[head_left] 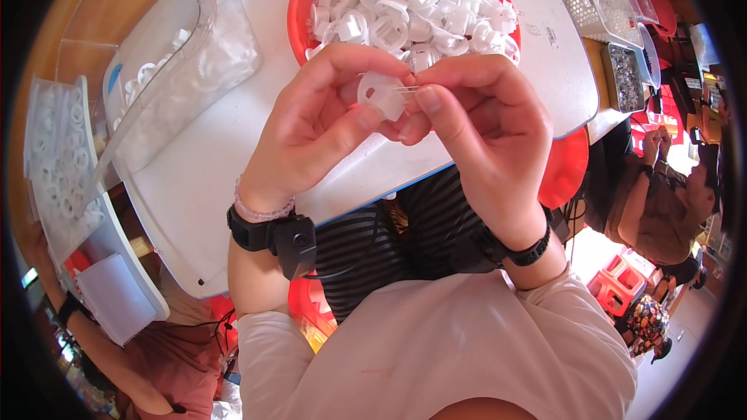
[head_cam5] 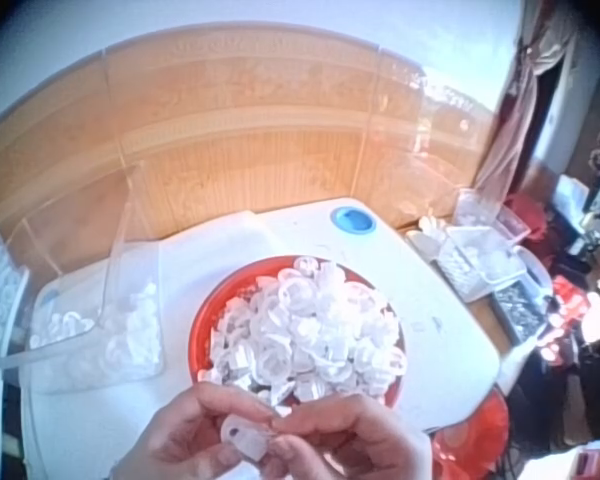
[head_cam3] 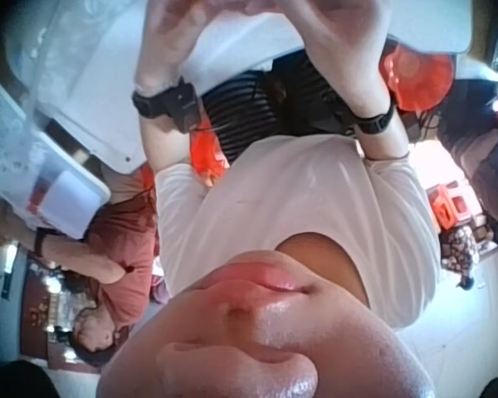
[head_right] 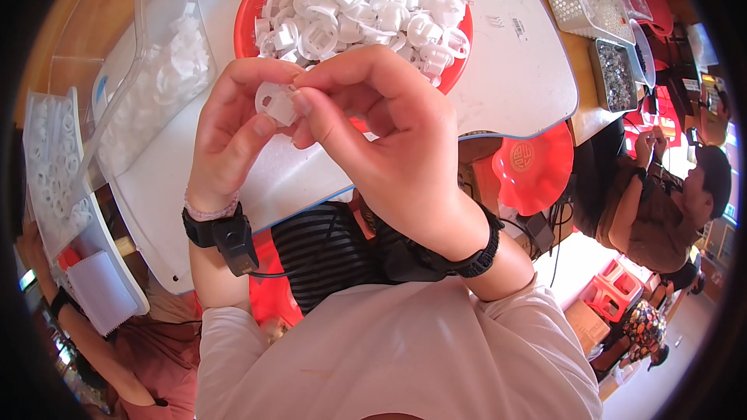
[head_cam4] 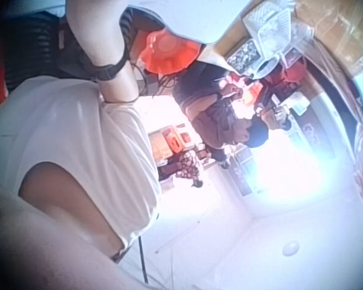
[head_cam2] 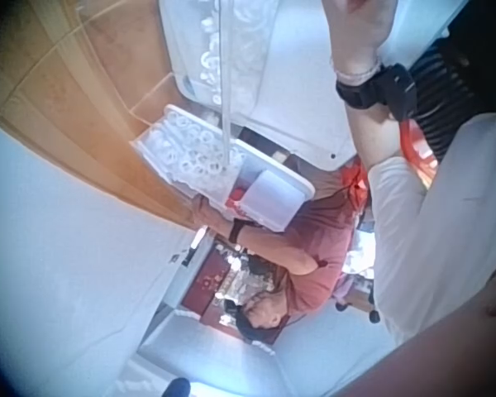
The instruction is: Assembling small white plastic components by hand.
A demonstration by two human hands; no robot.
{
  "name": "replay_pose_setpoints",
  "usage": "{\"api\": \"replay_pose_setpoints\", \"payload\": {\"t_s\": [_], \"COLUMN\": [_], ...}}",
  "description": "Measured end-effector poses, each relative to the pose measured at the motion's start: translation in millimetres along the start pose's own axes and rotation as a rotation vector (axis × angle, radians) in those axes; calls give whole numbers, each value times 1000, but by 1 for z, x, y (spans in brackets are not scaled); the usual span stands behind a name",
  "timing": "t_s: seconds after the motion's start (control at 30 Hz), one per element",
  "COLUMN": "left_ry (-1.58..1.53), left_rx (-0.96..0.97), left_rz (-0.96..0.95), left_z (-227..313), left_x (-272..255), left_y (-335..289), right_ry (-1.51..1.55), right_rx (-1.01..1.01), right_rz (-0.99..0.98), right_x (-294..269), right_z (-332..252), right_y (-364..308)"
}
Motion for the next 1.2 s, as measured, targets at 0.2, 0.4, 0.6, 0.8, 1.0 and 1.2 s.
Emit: {"api": "replay_pose_setpoints", "payload": {"t_s": [0.2,0.4,0.6,0.8,1.0,1.2], "left_ry": [10,16,109,249,257,447], "left_rx": [1,-56,-4,-80,-108,-96], "left_rz": [-22,14,23,40,-39,-55], "left_z": [-1,-1,1,2,1,20], "left_x": [-2,-1,-2,0,14,17], "left_y": [-1,-1,-1,1,-1,-4], "right_ry": [-47,-299,-598,-353,-165,-234], "right_rx": [-14,-152,-402,-115,113,72], "right_rz": [50,85,-55,-38,-49,-197], "right_x": [0,1,17,-1,-11,-4], "right_z": [0,-10,-26,-10,0,-17], "right_y": [0,-3,-4,-2,-6,-2]}}
Point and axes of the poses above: each hand's wrist, its own y-axis towards the middle knuckle, its own x-axis out of the palm, z = x × y, the point moved 8 cm from there along y, towards the middle knuckle, and after that the axes turned 9 degrees about y, right-handed, at the moved point
